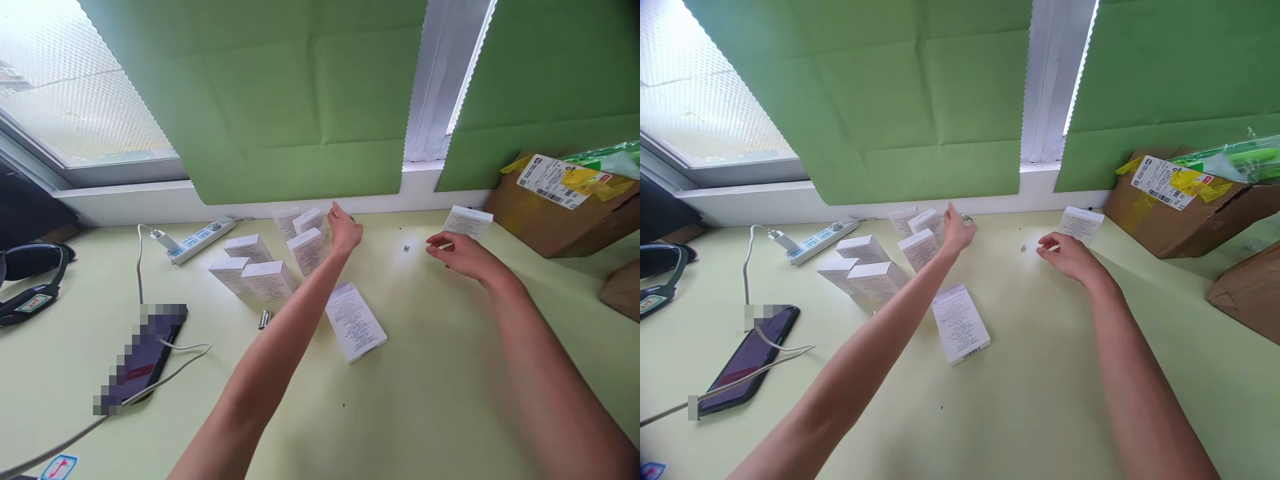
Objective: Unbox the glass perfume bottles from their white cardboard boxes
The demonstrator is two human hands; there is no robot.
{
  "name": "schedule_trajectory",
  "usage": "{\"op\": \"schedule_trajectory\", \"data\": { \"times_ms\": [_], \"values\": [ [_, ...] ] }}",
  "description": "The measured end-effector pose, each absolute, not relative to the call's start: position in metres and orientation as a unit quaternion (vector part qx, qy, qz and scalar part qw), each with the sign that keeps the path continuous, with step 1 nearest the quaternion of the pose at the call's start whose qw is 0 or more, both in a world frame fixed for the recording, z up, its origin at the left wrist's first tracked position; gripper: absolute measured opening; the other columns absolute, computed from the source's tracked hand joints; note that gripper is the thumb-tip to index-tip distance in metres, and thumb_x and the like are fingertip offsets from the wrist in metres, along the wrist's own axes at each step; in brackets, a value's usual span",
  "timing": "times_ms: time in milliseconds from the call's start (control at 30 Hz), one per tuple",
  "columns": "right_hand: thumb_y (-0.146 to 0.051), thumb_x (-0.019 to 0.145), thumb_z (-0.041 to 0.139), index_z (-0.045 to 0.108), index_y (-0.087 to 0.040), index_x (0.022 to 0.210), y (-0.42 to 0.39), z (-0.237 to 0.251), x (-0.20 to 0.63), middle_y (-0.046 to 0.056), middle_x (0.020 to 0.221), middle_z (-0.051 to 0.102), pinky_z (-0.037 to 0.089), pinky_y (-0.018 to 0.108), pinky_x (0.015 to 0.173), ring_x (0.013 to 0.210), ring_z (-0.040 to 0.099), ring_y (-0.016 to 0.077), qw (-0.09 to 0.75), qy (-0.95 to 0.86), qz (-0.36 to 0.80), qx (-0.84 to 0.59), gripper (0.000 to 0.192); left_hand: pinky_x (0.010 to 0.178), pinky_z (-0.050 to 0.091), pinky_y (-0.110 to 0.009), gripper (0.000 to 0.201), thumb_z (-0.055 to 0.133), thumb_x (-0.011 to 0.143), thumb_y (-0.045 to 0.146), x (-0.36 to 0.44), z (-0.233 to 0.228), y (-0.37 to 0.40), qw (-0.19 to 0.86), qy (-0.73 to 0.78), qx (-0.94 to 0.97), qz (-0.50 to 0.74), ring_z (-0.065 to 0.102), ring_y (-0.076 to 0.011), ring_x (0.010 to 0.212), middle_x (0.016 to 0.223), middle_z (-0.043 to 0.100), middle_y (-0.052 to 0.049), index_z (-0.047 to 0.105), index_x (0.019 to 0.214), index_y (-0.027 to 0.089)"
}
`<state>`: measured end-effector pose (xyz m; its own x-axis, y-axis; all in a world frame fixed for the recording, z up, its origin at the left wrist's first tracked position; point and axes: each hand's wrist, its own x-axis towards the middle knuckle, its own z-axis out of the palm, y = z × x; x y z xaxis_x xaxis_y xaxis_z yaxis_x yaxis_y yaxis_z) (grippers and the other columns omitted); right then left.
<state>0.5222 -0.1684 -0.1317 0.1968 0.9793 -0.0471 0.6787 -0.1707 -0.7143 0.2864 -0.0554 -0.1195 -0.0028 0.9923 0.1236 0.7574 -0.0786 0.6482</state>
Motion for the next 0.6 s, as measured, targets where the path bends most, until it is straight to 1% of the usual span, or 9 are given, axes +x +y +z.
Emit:
{"op": "schedule_trajectory", "data": {
  "times_ms": [100,167,233,333,400,433,533,567,600],
  "values": [
    [-0.052,0.08,0.06,0.065,-0.026,0.106,-0.167,-0.132,0.523,0.008,0.122,0.067,0.054,0.04,0.076,0.102,0.065,0.0288,0.291,-0.579,0.262,-0.715,0.037,0.116,0.031,-0.042,0.081,0.06,0.086,0.016,0.288,-0.142,-0.05,0.214,0.674,0.637,0.307,0.019,-0.03,0.149,0.159,0.02,-0.02,0.015,0.153,0.018],
    [-0.052,0.081,0.06,0.065,-0.026,0.106,-0.167,-0.132,0.523,0.008,0.121,0.068,0.054,0.04,0.076,0.103,0.064,0.0289,0.293,-0.58,0.262,-0.714,0.037,0.113,0.036,-0.046,0.066,0.061,0.089,0.021,0.287,-0.151,-0.042,0.212,0.681,0.624,0.319,0.03,-0.0307,0.144,0.155,0.029,-0.017,0.032,0.148,0.02],
    [-0.052,0.081,0.06,0.065,-0.026,0.106,-0.167,-0.13,0.522,0.009,0.12,0.068,0.054,0.04,0.075,0.104,0.064,0.0288,0.294,-0.581,0.261,-0.712,0.037,0.106,0.043,-0.05,0.05,0.06,0.092,0.029,0.286,-0.155,-0.035,0.211,0.681,0.62,0.328,0.045,-0.0294,0.133,0.147,0.042,-0.014,0.046,0.139,0.02],
    [-0.05,0.081,0.06,0.065,-0.025,0.107,-0.168,-0.127,0.52,0.009,0.119,0.068,0.054,0.04,0.075,0.102,0.064,0.0283,0.296,-0.583,0.261,-0.71,0.037,0.095,0.051,-0.048,0.039,0.059,0.094,0.035,0.283,-0.158,-0.028,0.21,0.673,0.622,0.34,0.057,-0.0248,0.115,0.132,0.054,-0.011,0.054,0.128,0.017],
    [-0.05,0.081,0.06,0.065,-0.024,0.107,-0.17,-0.125,0.518,0.009,0.119,0.067,0.054,0.039,0.075,0.101,0.064,0.0276,0.296,-0.585,0.263,-0.708,0.037,0.094,0.052,-0.045,0.038,0.058,0.094,0.034,0.28,-0.159,-0.027,0.214,0.663,0.629,0.345,0.059,-0.0235,0.113,0.13,0.056,-0.011,0.054,0.128,0.017],
    [-0.05,0.081,0.06,0.065,-0.024,0.107,-0.17,-0.125,0.517,0.009,0.119,0.067,0.054,0.039,0.075,0.1,0.064,0.0272,0.297,-0.587,0.264,-0.705,0.037,0.095,0.051,-0.044,0.04,0.058,0.094,0.032,0.279,-0.16,-0.028,0.218,0.657,0.633,0.347,0.058,-0.0236,0.115,0.13,0.056,-0.012,0.052,0.131,0.017],
    [-0.05,0.082,0.059,0.064,-0.024,0.108,-0.17,-0.125,0.512,0.009,0.119,0.067,0.054,0.037,0.073,0.102,0.063,0.0266,0.298,-0.601,0.271,-0.691,0.037,0.1,0.045,-0.041,0.058,0.057,0.093,0.023,0.279,-0.161,-0.036,0.237,0.637,0.647,0.345,0.052,-0.025,0.125,0.134,0.053,-0.014,0.034,0.146,0.019],
    [-0.05,0.082,0.059,0.064,-0.025,0.108,-0.17,-0.125,0.51,0.008,0.119,0.067,0.054,0.037,0.073,0.102,0.063,0.0264,0.298,-0.607,0.274,-0.684,0.037,0.1,0.044,-0.04,0.062,0.057,0.093,0.022,0.279,-0.162,-0.04,0.245,0.63,0.653,0.342,0.052,-0.0249,0.125,0.134,0.054,-0.015,0.029,0.149,0.019],
    [-0.05,0.082,0.059,0.063,-0.025,0.109,-0.169,-0.125,0.507,0.008,0.12,0.067,0.054,0.036,0.073,0.102,0.063,0.0261,0.298,-0.615,0.277,-0.676,0.037,0.1,0.044,-0.04,0.064,0.058,0.092,0.023,0.279,-0.162,-0.046,0.252,0.62,0.661,0.34,0.053,-0.025,0.124,0.133,0.055,-0.015,0.028,0.149,0.019]
  ]
}}
